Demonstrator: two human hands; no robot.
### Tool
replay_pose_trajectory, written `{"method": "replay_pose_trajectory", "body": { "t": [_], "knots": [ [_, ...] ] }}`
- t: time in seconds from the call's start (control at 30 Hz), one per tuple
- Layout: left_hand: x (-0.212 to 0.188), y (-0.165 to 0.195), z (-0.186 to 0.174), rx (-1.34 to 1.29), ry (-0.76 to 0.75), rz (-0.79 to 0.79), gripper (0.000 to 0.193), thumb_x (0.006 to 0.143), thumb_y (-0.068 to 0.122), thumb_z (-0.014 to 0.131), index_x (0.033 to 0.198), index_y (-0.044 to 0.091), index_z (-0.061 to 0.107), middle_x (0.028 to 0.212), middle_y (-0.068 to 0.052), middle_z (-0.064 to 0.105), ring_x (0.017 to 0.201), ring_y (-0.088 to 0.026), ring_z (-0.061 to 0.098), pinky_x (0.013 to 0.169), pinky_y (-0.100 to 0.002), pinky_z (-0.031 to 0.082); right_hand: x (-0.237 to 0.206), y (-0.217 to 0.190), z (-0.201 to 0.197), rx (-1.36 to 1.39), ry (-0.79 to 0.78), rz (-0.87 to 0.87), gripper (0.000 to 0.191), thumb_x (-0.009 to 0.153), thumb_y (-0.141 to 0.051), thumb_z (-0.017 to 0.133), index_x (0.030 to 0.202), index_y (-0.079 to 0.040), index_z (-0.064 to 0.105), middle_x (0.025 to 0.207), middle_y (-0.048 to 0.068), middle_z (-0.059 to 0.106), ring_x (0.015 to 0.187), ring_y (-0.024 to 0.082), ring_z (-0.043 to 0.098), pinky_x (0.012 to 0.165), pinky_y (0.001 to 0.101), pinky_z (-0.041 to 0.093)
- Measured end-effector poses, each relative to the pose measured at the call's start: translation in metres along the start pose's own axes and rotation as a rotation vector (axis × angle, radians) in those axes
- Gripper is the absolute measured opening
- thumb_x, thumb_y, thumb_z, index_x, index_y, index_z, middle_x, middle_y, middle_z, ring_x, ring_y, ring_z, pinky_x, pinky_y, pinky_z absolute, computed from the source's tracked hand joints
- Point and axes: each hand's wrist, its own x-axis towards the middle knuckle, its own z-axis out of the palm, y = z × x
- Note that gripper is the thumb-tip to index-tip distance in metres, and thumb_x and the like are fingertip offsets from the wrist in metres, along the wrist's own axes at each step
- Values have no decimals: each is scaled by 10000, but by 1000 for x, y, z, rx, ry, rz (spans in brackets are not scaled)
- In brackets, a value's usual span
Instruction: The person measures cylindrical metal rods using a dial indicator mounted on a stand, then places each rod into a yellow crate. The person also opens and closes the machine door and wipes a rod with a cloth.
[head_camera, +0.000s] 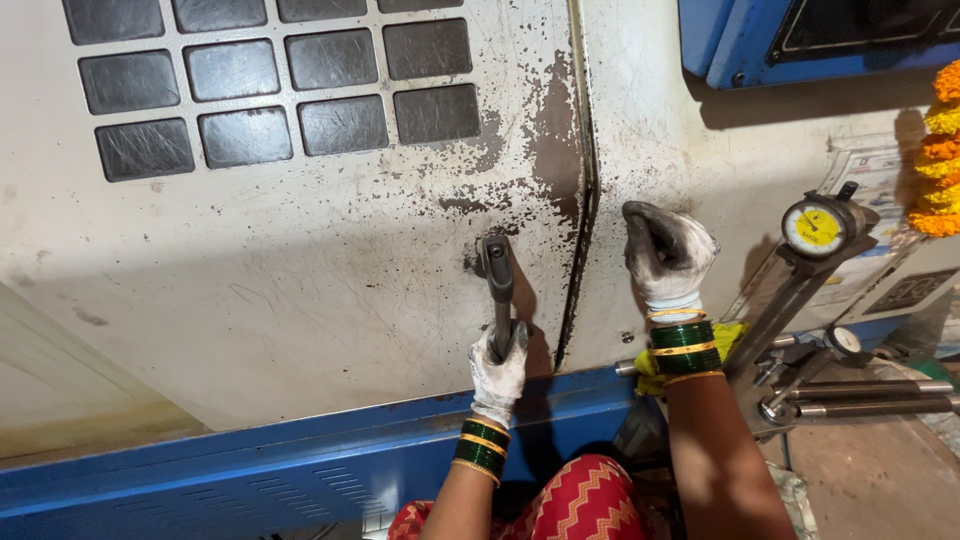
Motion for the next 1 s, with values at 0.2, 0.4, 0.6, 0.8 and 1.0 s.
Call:
{"method": "replay_pose_trajectory", "body": {
  "t": [0.2, 0.4, 0.6, 0.8, 1.0],
  "knots": [
    [-2, -2, -2, 23, -2, -10, 210, 951, 208, 711, 971, 0, 736, 760, -44, 741, 703, -88, 646, 674, -296, 547, -2, -3, 0, 7, -12, 11, 110, 997, -59, 709, 1082, -27, 771, 814, 72, 737, 690, 148, 686, 704, 294, 533],
    [-2, -1, -3, 69, -4, -7, 212, 945, 212, 712, 968, 4, 745, 761, -59, 754, 691, -99, 676, 672, -300, 557, -2, 0, 0, 6, -5, -2, 112, 1019, -81, 706, 1094, -31, 772, 869, 84, 755, 722, 154, 702, 723, 290, 546],
    [-2, -2, -2, 27, -2, 2, 218, 950, 206, 711, 979, -9, 731, 776, -58, 758, 711, -95, 672, 683, -299, 561, -2, -2, 1, -2, -6, 6, 111, 1015, -85, 709, 1085, -29, 774, 834, 75, 745, 698, 149, 688, 705, 289, 533],
    [-3, -3, -3, 14, -17, 1, 223, 952, 218, 710, 979, -2, 737, 769, -49, 743, 706, -92, 654, 679, -298, 554, -2, -7, -1, 2, -34, 54, 118, 1001, -73, 710, 1086, -24, 776, 732, 48, 699, 654, 141, 663, 694, 291, 518],
    [-2, 1, -3, 28, -5, -3, 218, 947, 220, 712, 981, 6, 737, 774, -45, 747, 708, -92, 654, 681, -301, 556, -3, -3, 0, 13, -27, 42, 114, 1008, -80, 718, 1092, -24, 772, 742, 50, 708, 649, 138, 664, 681, 287, 513]
  ]
}}
